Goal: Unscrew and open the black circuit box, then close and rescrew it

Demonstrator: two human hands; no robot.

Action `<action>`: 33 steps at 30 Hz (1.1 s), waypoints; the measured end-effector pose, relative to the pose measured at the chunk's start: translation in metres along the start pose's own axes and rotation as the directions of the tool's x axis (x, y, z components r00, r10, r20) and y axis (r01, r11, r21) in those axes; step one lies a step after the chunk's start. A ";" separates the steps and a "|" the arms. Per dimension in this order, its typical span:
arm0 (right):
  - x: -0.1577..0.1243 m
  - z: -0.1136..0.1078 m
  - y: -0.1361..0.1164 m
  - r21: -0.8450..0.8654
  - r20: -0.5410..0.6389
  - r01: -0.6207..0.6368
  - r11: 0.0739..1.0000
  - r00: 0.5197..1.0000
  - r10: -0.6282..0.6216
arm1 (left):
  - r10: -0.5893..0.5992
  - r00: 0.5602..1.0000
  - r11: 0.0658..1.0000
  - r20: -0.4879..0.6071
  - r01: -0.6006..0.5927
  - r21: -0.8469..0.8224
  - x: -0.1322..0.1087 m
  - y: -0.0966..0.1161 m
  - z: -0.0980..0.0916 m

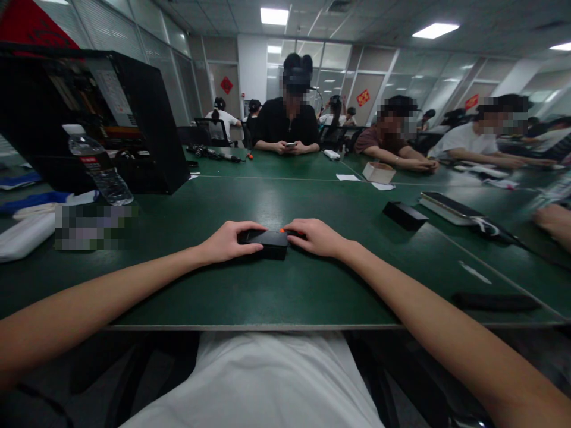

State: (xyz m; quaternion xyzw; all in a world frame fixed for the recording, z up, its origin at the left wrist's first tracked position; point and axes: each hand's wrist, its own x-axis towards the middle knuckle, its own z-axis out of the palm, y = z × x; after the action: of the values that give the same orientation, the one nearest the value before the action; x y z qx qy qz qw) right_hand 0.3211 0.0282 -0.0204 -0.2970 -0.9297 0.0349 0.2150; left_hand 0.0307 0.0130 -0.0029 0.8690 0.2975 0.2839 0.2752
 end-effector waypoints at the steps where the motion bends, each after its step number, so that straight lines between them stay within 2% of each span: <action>1: 0.000 -0.003 0.000 -0.007 0.006 -0.008 1.000 1.000 0.008 | 0.001 1.000 1.000 0.000 -0.001 -0.002 0.000 0.000 0.000; 8: -0.009 -0.025 0.019 -0.132 0.099 -0.114 0.985 0.987 0.127 | -0.006 1.000 1.000 0.005 0.006 0.012 0.000 0.002 -0.001; 14: -0.015 -0.032 0.025 -0.241 0.143 -0.207 0.948 0.959 0.245 | -0.011 1.000 1.000 0.004 0.011 0.010 -0.001 0.003 -0.001; 17: -0.012 -0.032 0.013 -0.261 0.064 -0.187 0.947 0.976 0.210 | -0.006 1.000 1.000 0.004 0.006 0.003 -0.001 0.002 -0.001; 21: -0.004 -0.030 -0.011 -0.127 -0.045 -0.089 0.988 0.995 0.084 | -0.002 1.000 1.000 -0.001 0.002 0.002 -0.001 0.001 0.000; 25: 0.002 -0.025 -0.030 -0.072 -0.016 -0.017 0.997 1.000 0.016 | 0.004 1.000 1.000 0.007 -0.004 0.003 0.000 0.002 -0.001; 28: 0.004 -0.020 -0.035 -0.084 0.012 -0.019 0.996 1.000 0.020 | -0.001 1.000 1.000 0.004 0.001 0.009 0.000 0.003 -0.001; 33: 0.004 -0.016 -0.035 -0.007 -0.011 -0.044 0.999 0.999 0.044 | 0.006 1.000 1.000 0.008 -0.006 0.000 0.000 0.003 -0.001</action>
State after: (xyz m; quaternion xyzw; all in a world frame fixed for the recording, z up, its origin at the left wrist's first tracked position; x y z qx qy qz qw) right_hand 0.3064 0.0003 0.0026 -0.3184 -0.9218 0.0345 0.2183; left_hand 0.0309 0.0113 -0.0005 0.8710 0.2939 0.2812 0.2753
